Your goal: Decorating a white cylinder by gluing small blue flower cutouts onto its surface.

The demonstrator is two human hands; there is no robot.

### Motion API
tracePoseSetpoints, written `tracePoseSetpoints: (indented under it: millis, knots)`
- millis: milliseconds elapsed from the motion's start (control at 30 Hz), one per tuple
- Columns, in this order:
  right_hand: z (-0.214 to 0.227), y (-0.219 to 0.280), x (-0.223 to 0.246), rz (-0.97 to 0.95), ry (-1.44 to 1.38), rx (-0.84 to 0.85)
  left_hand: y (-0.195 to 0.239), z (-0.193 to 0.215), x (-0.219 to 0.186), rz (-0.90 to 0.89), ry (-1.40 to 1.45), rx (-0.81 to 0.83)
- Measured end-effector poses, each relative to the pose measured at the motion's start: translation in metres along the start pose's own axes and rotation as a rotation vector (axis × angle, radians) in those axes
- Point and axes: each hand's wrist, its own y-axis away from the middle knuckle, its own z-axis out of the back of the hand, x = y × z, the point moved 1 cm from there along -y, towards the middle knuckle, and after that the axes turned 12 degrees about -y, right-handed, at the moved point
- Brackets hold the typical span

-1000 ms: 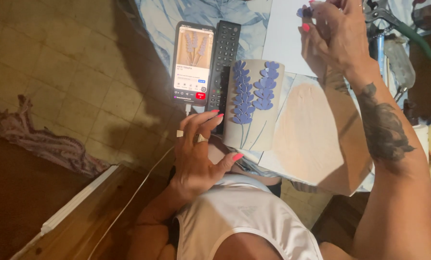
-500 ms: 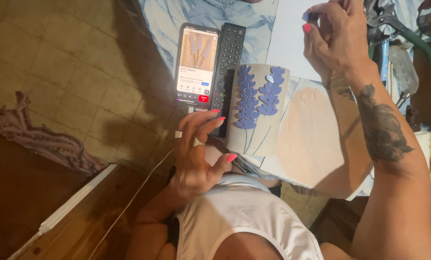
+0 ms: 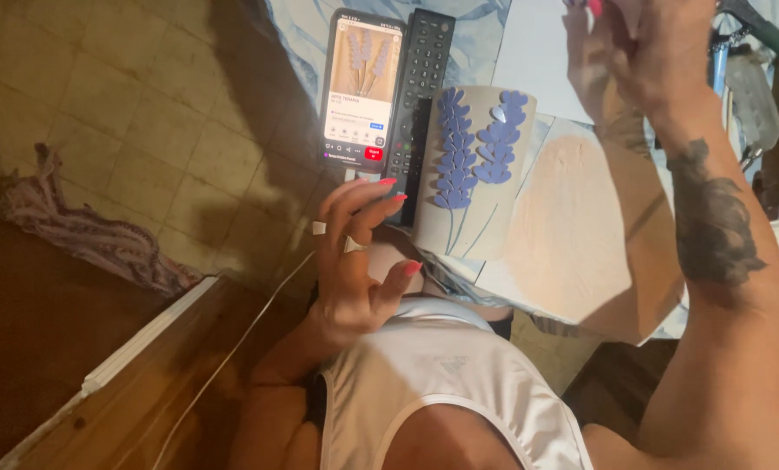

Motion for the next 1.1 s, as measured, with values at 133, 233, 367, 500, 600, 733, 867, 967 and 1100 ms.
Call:
tracePoseSetpoints:
  millis: [133,233,367,500,600,733,867,967,1100]
  knots:
    - [0.054,0.014,0.049,0.076,-0.108,-0.113,0.005,0.006,-0.015,-0.069,-0.007,-0.062]
    - [0.081,0.040,0.100,-0.001,-0.413,-0.168,0.017,0.004,-0.026,-0.174,0.054,-0.049]
    - [0.098,0.082,0.178,-0.452,-0.939,-0.227,0.031,-0.014,-0.050,-0.439,0.289,0.111]
    - [0.066,0.133,0.212,-0.723,-1.337,-0.501,0.046,-0.050,-0.070,-0.332,0.273,0.131]
    - [0.058,0.148,0.224,-0.831,-1.434,-0.600,0.060,-0.076,-0.070,-0.297,0.124,0.086]
    - [0.062,0.160,0.224,-0.876,-1.458,-0.634,0.059,-0.079,-0.076,-0.261,0.148,0.155]
    - [0.069,0.166,0.228,-0.945,-1.421,-0.663,0.067,-0.093,-0.077,-0.262,0.111,0.173]
    - [0.069,0.168,0.230,-0.913,-1.406,-0.687,0.071,-0.100,-0.078,-0.242,0.149,0.178]
    - [0.067,0.175,0.227,-0.861,-1.312,-0.662,0.072,-0.111,-0.075,-0.225,0.201,0.209]
